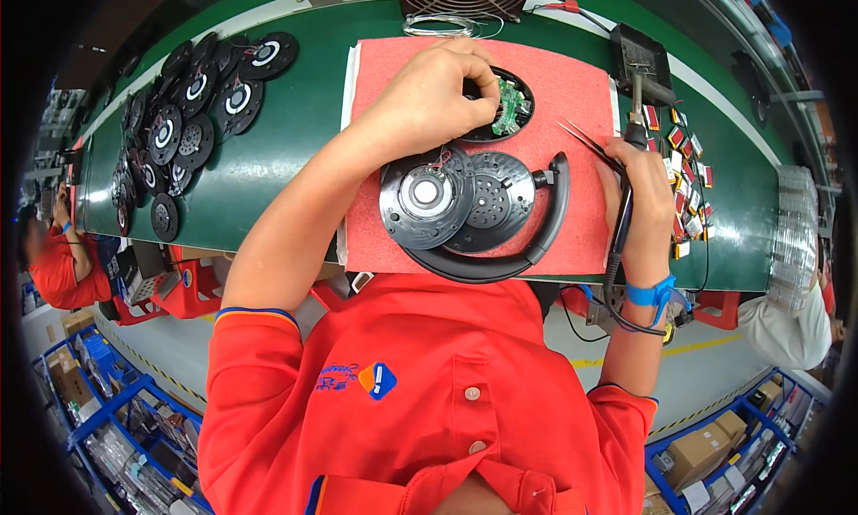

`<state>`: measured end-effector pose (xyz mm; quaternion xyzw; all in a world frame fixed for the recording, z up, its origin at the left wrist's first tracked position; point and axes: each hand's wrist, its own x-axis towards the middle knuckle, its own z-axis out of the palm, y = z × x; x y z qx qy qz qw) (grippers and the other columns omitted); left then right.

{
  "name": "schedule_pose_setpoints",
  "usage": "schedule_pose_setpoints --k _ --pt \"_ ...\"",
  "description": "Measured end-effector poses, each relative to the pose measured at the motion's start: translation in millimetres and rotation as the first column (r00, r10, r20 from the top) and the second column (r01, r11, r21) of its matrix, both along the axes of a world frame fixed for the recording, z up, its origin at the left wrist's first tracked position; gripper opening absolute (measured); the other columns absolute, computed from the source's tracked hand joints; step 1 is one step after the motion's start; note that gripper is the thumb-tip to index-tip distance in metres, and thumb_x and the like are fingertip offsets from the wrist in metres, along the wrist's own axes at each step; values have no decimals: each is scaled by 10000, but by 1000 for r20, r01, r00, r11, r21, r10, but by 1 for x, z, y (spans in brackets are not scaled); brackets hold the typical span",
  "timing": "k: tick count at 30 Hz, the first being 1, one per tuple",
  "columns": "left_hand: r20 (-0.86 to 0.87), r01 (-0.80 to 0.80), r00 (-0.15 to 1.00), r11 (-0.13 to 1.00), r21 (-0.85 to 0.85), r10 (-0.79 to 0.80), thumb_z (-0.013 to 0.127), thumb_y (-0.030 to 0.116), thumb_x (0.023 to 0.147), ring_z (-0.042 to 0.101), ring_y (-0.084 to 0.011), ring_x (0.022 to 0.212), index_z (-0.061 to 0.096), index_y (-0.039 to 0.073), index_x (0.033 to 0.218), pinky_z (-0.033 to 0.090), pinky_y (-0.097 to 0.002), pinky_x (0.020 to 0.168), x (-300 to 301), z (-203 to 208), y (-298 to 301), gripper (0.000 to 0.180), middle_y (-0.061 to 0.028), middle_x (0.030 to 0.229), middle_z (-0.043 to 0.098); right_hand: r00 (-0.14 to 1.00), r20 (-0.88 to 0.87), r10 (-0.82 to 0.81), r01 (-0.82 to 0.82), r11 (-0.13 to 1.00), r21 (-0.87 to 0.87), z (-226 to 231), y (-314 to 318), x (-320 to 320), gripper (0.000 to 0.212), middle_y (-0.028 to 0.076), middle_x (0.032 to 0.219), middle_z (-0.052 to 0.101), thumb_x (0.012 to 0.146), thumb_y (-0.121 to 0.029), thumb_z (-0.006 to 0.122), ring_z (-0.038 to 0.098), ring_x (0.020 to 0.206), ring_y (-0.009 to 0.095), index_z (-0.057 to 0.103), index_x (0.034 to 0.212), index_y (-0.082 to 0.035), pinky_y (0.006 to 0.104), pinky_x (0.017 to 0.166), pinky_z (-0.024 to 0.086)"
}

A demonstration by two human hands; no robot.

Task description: Soldering internal wires to a circuit board inside a headphone speaker housing.

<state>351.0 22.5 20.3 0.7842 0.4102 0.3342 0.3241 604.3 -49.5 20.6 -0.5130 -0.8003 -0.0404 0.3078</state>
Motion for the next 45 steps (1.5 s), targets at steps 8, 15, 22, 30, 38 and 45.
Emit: schedule_pose_setpoints --k 8,15,22,30,38,45 --pt "68 31 997 996 -81 -26 647 78 678 578 -228 903 669 -6 764 457 -310 808 -6 -1 2 123 -105 924 617 972 -235 29 -10 997 81 1 -1 -6 254 124 799 545 740 141 588 537 706 266 553 928 -26 325 640 449" --pt "46 23 999 999 -39 -22 646 85 671 586 -235 891 671 -14 759 459 -309 806 -10 -3 1 135 -114 938 617 976 8 216 -215 970 115 27 11 -36 303 76 715 532 605 69 610 539 694 247 606 869 -78 356 549 438" --pt "50 -5 999 1000 -6 5 628 81 665 598 -266 865 661 -22 724 471 -329 785 -8 -6 1 123 -130 932 617 974 123 192 -205 973 106 32 15 -48 301 50 673 506 592 44 638 536 678 214 614 853 -103 331 507 424" --pt "51 -27 998 1000 1 27 625 85 662 603 -281 860 652 -23 718 473 -343 789 -8 -9 1 125 -138 917 617 967 138 212 -226 970 91 32 17 -51 290 50 699 539 602 46 634 545 690 217 614 851 -102 335 529 439" --pt "53 -16 998 999 39 14 622 84 663 600 -290 860 642 -25 707 472 -355 796 -6 -10 3 120 -145 903 616 968 152 202 -215 974 77 36 15 -49 294 50 697 531 599 44 639 547 698 220 613 853 -100 338 530 442" --pt "48 -12 999 1000 12 11 620 83 665 596 -290 871 643 -27 711 469 -354 801 -8 -8 2 122 -148 906 613 967 149 205 -216 974 64 37 15 -49 312 54 689 514 588 48 645 547 705 225 604 858 -103 347 528 443"
